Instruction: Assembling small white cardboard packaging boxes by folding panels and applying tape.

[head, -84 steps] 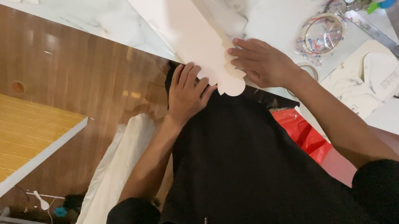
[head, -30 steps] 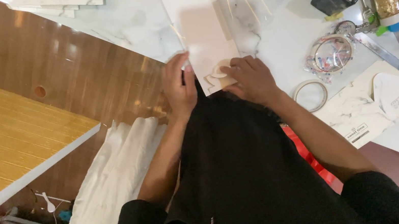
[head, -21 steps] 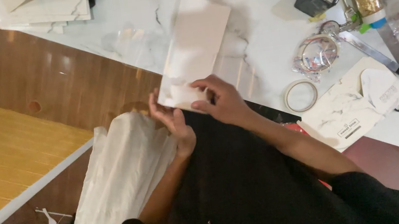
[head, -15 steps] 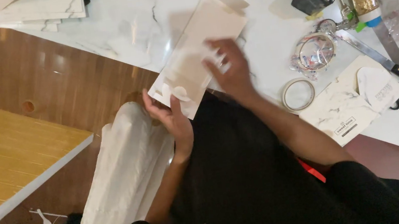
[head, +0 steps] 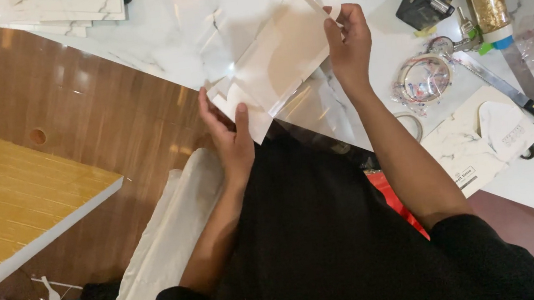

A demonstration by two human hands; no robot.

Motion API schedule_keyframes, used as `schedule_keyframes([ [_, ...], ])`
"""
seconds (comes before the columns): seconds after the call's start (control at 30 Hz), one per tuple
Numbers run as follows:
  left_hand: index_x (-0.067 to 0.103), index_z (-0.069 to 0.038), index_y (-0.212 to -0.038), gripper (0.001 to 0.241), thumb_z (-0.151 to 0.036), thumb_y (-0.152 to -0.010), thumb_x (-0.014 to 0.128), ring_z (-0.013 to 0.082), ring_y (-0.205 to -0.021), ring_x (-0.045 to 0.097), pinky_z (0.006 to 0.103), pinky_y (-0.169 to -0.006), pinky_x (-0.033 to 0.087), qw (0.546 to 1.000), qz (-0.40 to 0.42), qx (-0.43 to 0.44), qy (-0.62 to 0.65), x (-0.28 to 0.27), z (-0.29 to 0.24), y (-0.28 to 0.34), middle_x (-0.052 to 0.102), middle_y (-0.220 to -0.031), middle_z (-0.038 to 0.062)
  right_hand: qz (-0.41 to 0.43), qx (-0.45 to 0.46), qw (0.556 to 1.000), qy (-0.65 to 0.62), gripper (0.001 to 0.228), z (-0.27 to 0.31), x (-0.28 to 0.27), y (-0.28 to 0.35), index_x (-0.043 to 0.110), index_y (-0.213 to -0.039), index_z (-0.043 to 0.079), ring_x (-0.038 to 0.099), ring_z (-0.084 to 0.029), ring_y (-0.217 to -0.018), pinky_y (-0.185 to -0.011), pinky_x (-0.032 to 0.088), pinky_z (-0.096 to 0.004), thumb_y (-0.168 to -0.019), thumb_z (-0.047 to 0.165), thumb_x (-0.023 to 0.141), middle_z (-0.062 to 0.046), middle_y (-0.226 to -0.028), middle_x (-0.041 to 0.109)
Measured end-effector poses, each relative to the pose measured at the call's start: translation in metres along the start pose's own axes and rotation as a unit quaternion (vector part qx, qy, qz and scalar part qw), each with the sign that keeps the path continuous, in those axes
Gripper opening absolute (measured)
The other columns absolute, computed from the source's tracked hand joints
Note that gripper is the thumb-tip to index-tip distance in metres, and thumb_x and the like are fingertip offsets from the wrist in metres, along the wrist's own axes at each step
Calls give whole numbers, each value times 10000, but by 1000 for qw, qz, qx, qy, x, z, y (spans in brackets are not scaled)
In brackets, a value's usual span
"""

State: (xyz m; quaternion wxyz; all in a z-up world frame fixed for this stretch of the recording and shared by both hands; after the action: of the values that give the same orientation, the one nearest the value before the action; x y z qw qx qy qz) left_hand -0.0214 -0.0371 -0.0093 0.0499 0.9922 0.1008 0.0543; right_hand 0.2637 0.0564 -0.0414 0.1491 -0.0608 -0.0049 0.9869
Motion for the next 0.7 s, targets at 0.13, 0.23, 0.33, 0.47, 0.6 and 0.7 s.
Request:
schedule_keyframes([
  [0.13,153,-27,-1639,779,-249,-1066,631,254,-1382,463,387,-1147,400,1000,6,3,5,5,8,-15,371,-1591,218,55,-81,995,-28,240,50,11,30,537,-1320,41,634,-122,-1128,-1024,525,-262,-1101,-20,614,-55,-1262,666],
  [0.23,204,-25,-1634,732,-256,-1074,616,249,-1363,467,374,-1123,407,1000,7,3,-27,8,13,-23,375,-1591,218,120,-123,983,61,424,79,20,46,506,-1420,70,638,-147,-1134,-979,529,-270,-1035,45,684,-48,-1272,626],
  [0.33,253,-35,-1625,669,-266,-1098,595,240,-1395,478,373,-1151,419,999,19,23,-39,11,12,-32,412,-1588,198,203,-136,965,97,769,72,28,49,416,-1573,108,581,-203,-1246,-1041,506,-322,-913,237,789,-66,-1416,538],
  [0.47,284,-42,-1619,634,-239,-1087,568,232,-1333,526,373,-1124,448,1000,10,-7,-22,0,29,-45,503,-1519,161,246,-65,964,-76,1238,45,35,33,183,-1687,170,336,-254,-1569,-1318,314,-426,-749,612,859,-106,-1698,309],
  [0.6,308,-16,-1619,597,-174,-1095,546,240,-1338,525,370,-1135,435,998,-8,-25,60,-25,69,-65,513,-1519,162,250,-18,947,-203,1405,25,55,13,81,-1707,184,282,-300,-1644,-1398,260,-488,-669,862,742,-134,-1759,196],
  [0.7,325,-16,-1613,570,-155,-1101,535,233,-1335,542,357,-1133,450,992,-2,-48,119,-35,80,-74,511,-1538,175,256,-78,955,-125,1342,30,68,17,116,-1716,167,253,-266,-1635,-1388,232,-461,-739,936,620,-88,-1751,136],
])
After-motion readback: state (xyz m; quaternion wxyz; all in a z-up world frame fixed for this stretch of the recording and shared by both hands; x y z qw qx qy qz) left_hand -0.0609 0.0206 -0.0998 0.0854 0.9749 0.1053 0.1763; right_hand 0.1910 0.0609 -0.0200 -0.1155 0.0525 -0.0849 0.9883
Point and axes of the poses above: each hand's wrist, its own y-axis away from the middle knuckle, its own x-axis out of the palm, z = x × y, the point moved 8 cm from there along -y, towards the middle knuckle
